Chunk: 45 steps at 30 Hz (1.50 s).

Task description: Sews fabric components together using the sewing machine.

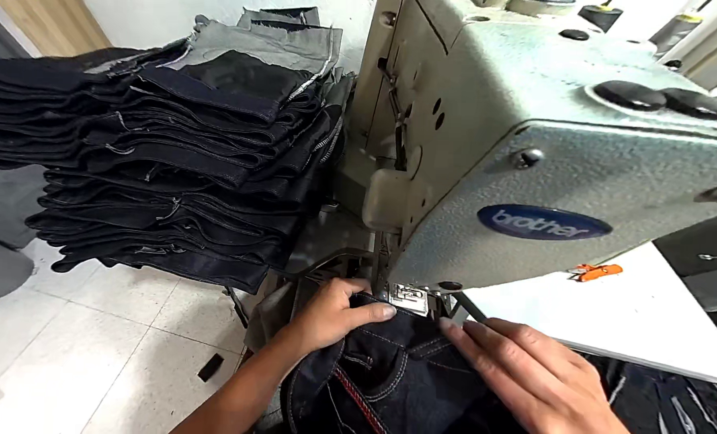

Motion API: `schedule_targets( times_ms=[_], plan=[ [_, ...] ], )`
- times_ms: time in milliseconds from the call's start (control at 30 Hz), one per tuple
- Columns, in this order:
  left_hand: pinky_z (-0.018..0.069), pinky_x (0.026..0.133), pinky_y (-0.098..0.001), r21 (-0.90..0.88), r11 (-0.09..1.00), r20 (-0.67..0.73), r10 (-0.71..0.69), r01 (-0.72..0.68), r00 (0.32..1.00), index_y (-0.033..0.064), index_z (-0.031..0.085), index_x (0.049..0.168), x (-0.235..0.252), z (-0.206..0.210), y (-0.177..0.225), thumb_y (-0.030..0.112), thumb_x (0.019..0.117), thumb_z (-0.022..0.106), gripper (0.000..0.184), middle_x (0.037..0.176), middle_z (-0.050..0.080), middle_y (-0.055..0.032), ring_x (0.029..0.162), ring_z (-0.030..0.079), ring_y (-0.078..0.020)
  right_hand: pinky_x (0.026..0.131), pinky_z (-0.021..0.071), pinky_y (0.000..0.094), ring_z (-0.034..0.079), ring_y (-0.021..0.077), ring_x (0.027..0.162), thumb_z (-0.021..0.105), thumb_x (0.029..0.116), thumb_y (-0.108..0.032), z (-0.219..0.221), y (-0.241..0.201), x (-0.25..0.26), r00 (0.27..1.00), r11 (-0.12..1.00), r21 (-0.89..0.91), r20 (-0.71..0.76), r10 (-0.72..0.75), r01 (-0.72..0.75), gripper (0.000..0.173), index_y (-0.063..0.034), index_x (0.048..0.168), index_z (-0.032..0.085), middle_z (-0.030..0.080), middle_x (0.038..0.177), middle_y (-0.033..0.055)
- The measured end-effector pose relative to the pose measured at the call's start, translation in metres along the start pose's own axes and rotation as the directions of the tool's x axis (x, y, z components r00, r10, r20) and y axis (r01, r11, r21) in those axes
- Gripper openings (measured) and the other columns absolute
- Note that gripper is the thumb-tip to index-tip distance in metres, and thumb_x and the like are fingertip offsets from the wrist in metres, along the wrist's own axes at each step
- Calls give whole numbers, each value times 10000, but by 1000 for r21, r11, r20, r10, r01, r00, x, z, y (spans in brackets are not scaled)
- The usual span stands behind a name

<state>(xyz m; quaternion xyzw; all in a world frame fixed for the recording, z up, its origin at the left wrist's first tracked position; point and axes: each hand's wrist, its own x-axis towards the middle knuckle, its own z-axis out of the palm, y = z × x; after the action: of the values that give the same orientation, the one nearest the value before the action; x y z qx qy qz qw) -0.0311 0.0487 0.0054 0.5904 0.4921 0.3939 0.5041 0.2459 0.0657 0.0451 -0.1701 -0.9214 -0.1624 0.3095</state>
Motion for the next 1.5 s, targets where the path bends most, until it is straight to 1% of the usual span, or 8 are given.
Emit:
schedule_targets(
  times_ms=[267,567,833,967,1167,1333,1433,1500],
  plan=[
    [544,912,-286,175,984,20,14,-18,1000,74,755,1000,11,-6,6,370,905,757,312,967,738,-19,974,673,-36,863,536,178,701,127,998,540,1029,-60,22,-23,6,911,914,134,-109,397,-382,214,-109,1094,738,742,1029,102],
    [556,888,-213,174,981,-10,93,-90,996,98,755,987,6,-6,2,386,900,761,301,953,747,36,951,673,28,561,554,140,671,-31,667,668,958,-232,37,-26,14,650,302,694,311,693,-654,164,-116,1073,687,758,861,-92],
    [579,712,-442,857,489,-163,553,-160,817,67,712,988,-17,13,28,452,896,700,395,904,690,-104,828,688,-280,743,509,168,647,35,846,653,931,-310,44,-16,15,811,769,289,48,583,-570,151,-244,874,775,696,841,-49],
    [592,555,-301,158,987,-35,3,2,999,-40,649,1205,-48,40,61,197,1016,626,304,797,721,-82,606,691,-135,758,514,145,665,34,842,645,950,-252,46,-16,15,825,767,346,36,565,-540,149,-178,891,760,725,847,-26],
    [648,649,-288,-256,957,-125,-175,139,977,25,662,911,-41,56,43,131,1016,614,157,810,762,-44,698,757,-127,786,513,162,661,79,864,651,965,-182,57,-25,13,828,807,325,-111,550,-493,104,-143,913,732,714,851,11],
    [655,637,-326,-268,953,-215,-204,143,955,28,533,991,-39,63,42,-9,938,667,148,766,737,-66,672,759,-178,800,536,223,682,175,933,498,1020,-40,46,-28,10,919,914,113,-17,393,-389,247,-134,1052,724,733,967,61],
    [582,541,-250,318,939,-242,212,-129,947,-11,631,1065,-41,58,27,147,926,726,231,647,667,-22,556,675,-103,820,544,228,689,181,958,476,1019,-20,41,-26,9,925,918,118,36,378,-380,287,-128,1081,735,743,1002,63],
    [472,631,-224,730,573,-127,648,-372,751,135,728,999,-35,45,7,323,950,719,195,673,617,29,639,569,-104,824,540,230,671,181,969,475,1013,-13,40,-23,5,918,903,169,62,391,-396,304,-146,1099,735,727,1018,60]
  ],
)
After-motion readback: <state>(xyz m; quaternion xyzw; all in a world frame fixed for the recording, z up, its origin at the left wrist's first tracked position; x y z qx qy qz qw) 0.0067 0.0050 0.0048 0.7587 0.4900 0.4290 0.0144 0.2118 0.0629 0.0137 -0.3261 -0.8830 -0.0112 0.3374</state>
